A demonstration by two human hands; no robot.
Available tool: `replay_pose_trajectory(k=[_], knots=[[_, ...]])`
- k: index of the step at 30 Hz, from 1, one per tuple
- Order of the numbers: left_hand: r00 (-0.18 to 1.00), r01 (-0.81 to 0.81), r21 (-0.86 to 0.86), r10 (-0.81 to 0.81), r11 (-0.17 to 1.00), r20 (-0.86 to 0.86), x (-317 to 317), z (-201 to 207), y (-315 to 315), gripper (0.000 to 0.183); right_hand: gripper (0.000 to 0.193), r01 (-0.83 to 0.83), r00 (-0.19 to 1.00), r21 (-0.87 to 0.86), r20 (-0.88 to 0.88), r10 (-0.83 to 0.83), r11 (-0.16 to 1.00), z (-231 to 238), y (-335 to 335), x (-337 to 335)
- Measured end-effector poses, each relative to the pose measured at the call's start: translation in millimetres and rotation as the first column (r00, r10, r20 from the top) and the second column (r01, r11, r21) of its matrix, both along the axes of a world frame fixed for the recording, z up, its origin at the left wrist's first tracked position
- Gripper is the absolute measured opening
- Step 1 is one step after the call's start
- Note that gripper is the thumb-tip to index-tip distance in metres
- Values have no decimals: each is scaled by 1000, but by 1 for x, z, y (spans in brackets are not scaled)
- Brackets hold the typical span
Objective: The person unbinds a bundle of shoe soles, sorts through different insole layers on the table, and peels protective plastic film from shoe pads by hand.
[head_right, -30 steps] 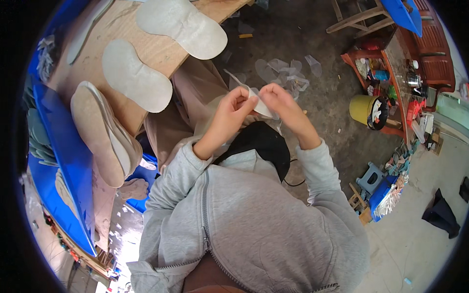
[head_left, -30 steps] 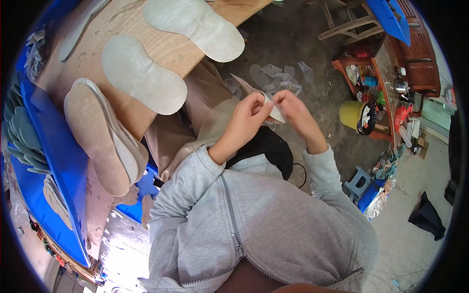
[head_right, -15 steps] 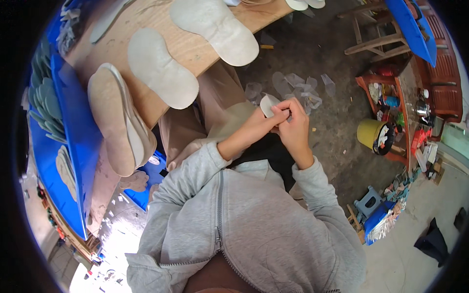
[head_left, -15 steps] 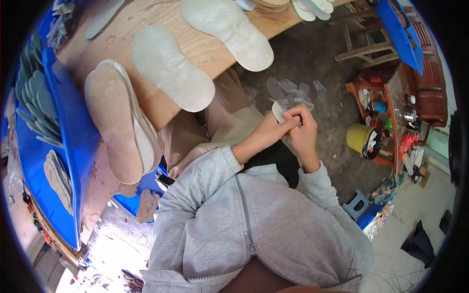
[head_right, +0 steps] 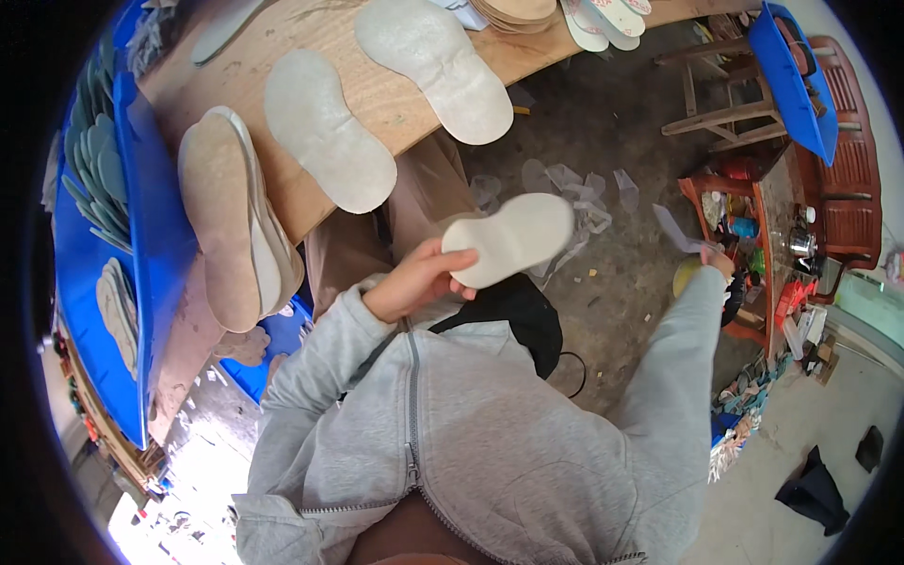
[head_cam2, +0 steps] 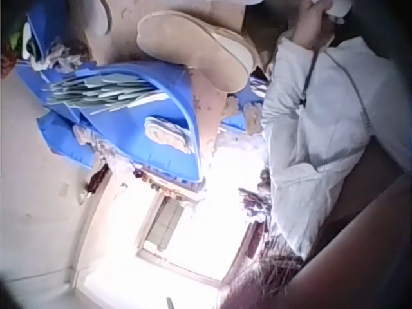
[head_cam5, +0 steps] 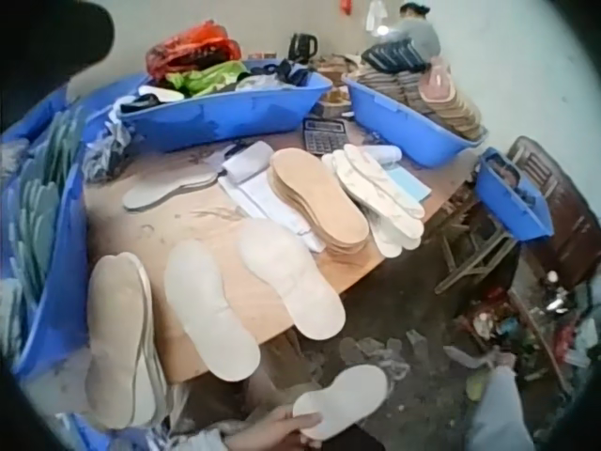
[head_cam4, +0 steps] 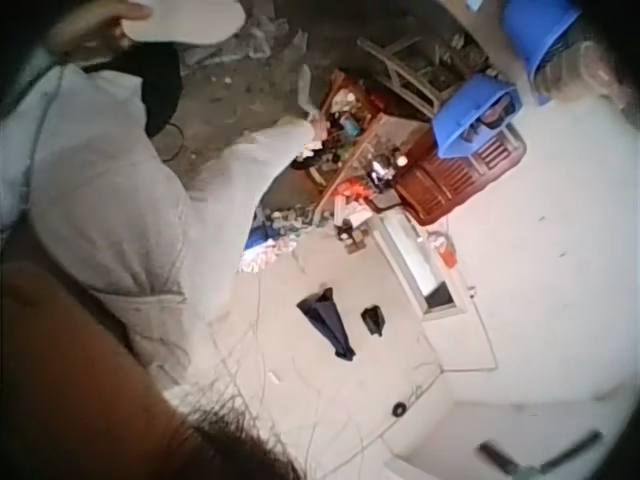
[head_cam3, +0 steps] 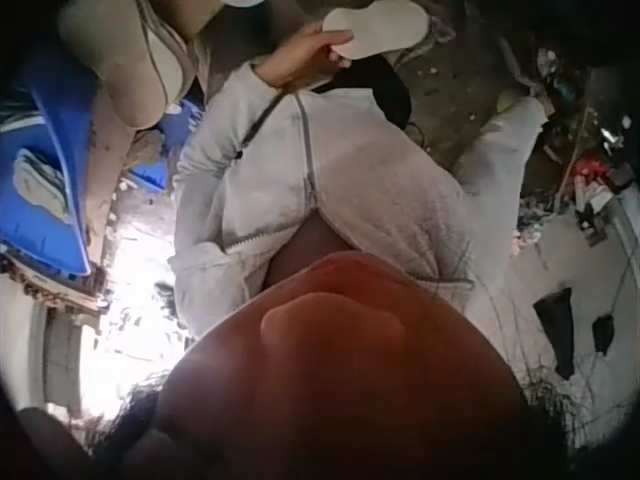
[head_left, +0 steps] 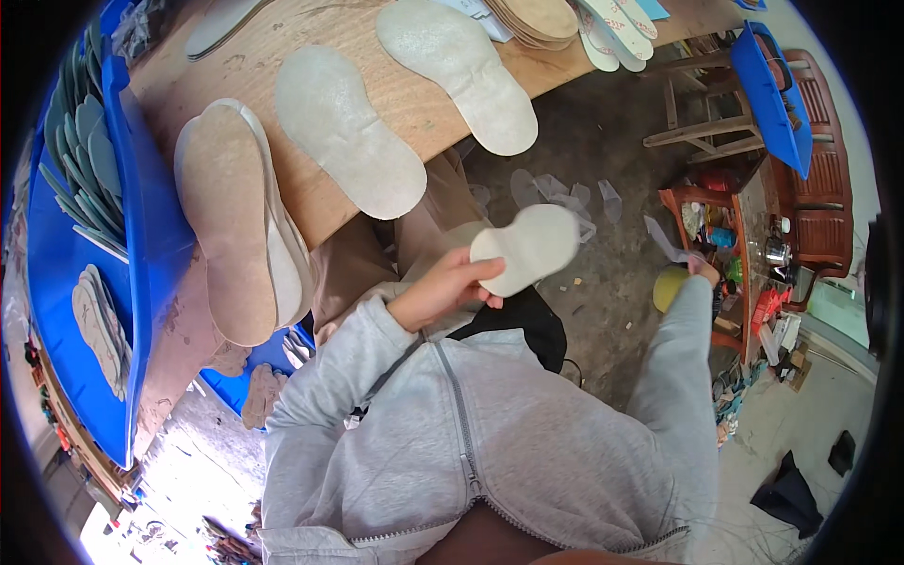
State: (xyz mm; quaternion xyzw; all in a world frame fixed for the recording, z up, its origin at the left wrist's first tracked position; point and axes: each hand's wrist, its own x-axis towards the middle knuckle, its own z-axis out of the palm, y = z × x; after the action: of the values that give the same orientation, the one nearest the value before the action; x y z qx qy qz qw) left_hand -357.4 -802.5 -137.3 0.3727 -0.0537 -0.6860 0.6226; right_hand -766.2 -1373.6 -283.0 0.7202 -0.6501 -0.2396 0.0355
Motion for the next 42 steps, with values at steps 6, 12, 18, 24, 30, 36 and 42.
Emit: replay_pose_trajectory(k=[6, 12, 18, 24, 30, 36, 42], knots=[[974, -63, -56, 74, 996, 216, -13, -5, -47, 31, 78, -75, 882, -235, 438, 175, 969, 46, 62, 47], [928, -124, -221, 192, 967, 320, -33, 10, -101, 28, 71, -368, 648, 658, 688, -326, 656, 85, 259, 172], [858, 6, -283, 140, 959, 495, -37, 34, -99, 29, 84, -530, -259, 753, 294, -920, 390, 135, 336, 240], [640, 128, -250, 113, 960, 760, -37, 42, -74, 34, 47, -541, -337, 538, 565, -753, 646, 190, 280, 329], [879, -289, -93, 303, 953, 369, -20, 19, -75, 27, 36, -845, -146, 12, 957, -252, 534, 241, 282, 481], [861, -471, -120, 485, 874, 155, 28, 19, -97, 37, 34, -980, -46, -35, 997, -55, 194, 248, 320, 590], [983, -79, -189, 108, 979, 148, 30, 27, -50, 34, 31, -765, -411, -636, 601, 685, 99, 244, 364, 595]])
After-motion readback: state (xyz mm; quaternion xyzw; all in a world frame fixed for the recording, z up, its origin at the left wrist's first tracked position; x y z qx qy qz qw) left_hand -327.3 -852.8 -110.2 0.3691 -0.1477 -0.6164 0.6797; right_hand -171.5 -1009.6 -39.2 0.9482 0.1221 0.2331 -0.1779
